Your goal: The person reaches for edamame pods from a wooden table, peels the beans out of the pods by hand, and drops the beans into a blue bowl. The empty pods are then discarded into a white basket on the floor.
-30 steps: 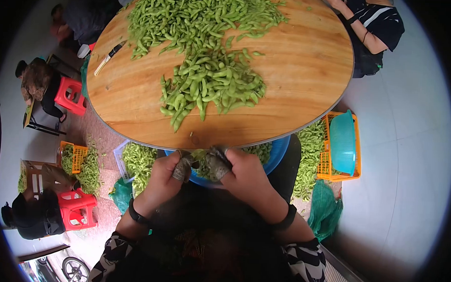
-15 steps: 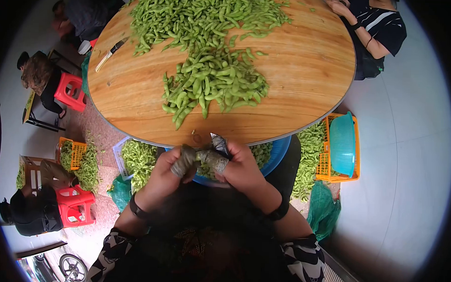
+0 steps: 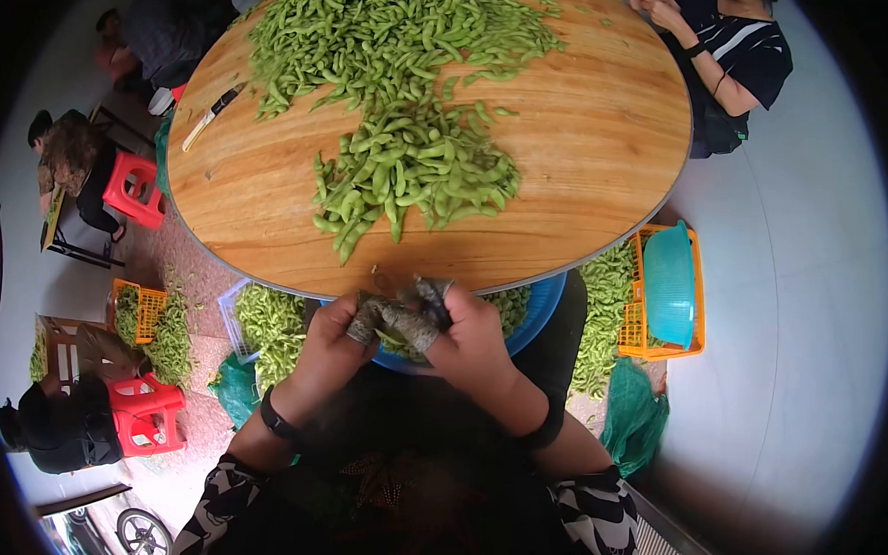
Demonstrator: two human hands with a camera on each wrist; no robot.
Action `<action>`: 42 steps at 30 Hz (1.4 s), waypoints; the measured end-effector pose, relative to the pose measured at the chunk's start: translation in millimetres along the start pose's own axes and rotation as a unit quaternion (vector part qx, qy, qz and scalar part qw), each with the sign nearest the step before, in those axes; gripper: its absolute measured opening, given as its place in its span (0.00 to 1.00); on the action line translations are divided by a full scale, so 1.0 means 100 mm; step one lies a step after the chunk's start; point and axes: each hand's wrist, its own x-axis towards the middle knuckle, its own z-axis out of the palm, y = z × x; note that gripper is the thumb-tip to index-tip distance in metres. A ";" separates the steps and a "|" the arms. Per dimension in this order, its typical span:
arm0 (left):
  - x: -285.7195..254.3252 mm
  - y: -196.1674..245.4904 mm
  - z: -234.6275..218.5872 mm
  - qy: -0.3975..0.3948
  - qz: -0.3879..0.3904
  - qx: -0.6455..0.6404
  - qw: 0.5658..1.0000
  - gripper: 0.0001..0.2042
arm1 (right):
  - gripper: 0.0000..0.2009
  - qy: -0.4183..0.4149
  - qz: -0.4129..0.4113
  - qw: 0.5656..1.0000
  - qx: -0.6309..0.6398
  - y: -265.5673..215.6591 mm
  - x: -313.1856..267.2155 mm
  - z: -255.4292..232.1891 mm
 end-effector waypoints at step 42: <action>0.00 0.16 0.00 -0.024 0.079 0.061 0.995 0.05 | 0.23 -0.103 -0.085 0.989 -0.065 -0.32 0.00 -0.07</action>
